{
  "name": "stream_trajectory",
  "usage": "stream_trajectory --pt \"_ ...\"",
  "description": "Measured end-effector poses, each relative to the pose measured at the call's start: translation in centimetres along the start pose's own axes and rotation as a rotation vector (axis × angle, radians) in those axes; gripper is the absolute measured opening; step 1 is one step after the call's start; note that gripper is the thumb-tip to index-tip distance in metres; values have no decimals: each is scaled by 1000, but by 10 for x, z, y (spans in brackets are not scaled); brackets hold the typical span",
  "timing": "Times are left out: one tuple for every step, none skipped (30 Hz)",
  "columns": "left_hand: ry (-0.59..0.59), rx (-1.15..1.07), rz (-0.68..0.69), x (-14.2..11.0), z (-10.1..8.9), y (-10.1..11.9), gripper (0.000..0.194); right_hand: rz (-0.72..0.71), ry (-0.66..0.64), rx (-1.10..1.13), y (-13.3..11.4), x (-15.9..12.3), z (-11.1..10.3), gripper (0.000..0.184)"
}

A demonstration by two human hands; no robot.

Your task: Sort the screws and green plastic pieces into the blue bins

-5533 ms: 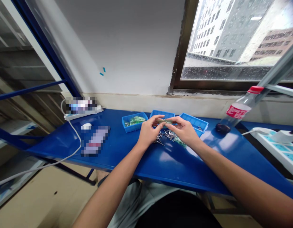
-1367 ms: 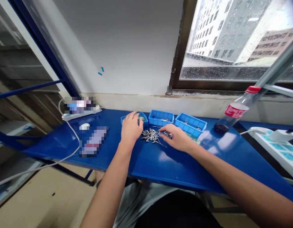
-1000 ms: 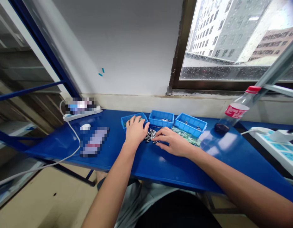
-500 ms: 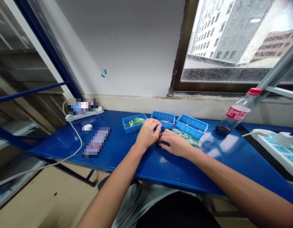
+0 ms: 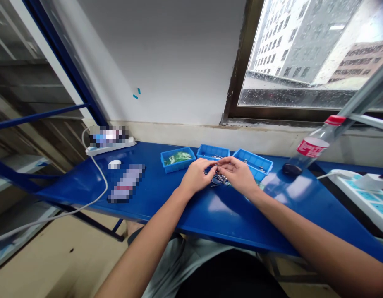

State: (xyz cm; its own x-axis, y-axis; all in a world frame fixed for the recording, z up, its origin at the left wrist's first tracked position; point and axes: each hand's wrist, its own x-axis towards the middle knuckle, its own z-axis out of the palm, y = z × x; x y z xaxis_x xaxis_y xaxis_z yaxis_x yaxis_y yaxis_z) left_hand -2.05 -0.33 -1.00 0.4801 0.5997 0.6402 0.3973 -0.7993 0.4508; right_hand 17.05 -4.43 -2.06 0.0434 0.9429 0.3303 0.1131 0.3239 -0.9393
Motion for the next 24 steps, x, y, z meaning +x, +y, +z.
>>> stream_trajectory --pt "5 2 6 0 1 -2 21 15 4 21 -1 0 0 35" --pt "4 6 15 -1 3 -3 21 22 5 28 -1 0 0 36" --pt "-2 10 24 -1 4 -5 20 22 4 27 -1 0 0 35" --pt "-11 14 35 -1 5 -6 19 19 2 21 -1 0 0 33" --pt "-21 15 46 -1 5 -7 18 16 -3 10 -1 0 -1 31" --pt "-29 14 56 -1 5 -7 17 13 -6 -1 -1 0 -1 29" --pt "-33 11 64 0 6 -8 16 12 -7 -10 -2 -1 -1 27" --pt "-30 7 68 0 6 -7 16 12 -4 -17 -2 -1 -1 26" --pt "-20 1 68 0 5 -7 17 13 0 -23 -3 -1 -1 26" --pt "-10 -10 63 1 5 -6 18 13 5 -29 -4 -1 -1 27" --pt "-1 -25 54 1 4 -5 19 14 9 -34 -4 -1 -1 29" --pt "5 -43 42 2 4 -5 19 15 11 -35 -5 -1 -1 31" --pt "12 -62 30 2 3 -4 19 17 10 -30 -5 -1 -1 34" --pt "17 -78 17 3 3 -3 19 18 8 -21 -6 -1 -1 36" --pt "21 -91 2 3 2 -1 18 19 2 -9 -5 -1 -1 37" --pt "26 -104 -15 3 1 0 18 21 -4 -1 -5 -1 -1 38" --pt "32 -117 -33 3 1 1 18 21 -7 0 -4 -1 -1 39" --pt "33 -137 -50 3 0 3 18 18 -7 -8 -3 0 -1 38" --pt "33 -162 -64 3 0 4 18 13 -7 -21 -2 0 -1 37" --pt "33 -192 -74 3 -1 6 19 7 -9 -35 -2 0 -2 36" --pt "34 -223 -78 3 -1 7 19 0 -8 -48 -1 1 -2 35" --pt "35 -250 -79 3 -1 9 20 -8 -8 -56 -1 1 -2 34" --pt "37 -273 -82 4 -2 10 20 -15 -10 -62 -2 2 -2 33" --pt "41 -287 -91 4 -2 12 20 -20 -11 -70 -2 2 -3 32"
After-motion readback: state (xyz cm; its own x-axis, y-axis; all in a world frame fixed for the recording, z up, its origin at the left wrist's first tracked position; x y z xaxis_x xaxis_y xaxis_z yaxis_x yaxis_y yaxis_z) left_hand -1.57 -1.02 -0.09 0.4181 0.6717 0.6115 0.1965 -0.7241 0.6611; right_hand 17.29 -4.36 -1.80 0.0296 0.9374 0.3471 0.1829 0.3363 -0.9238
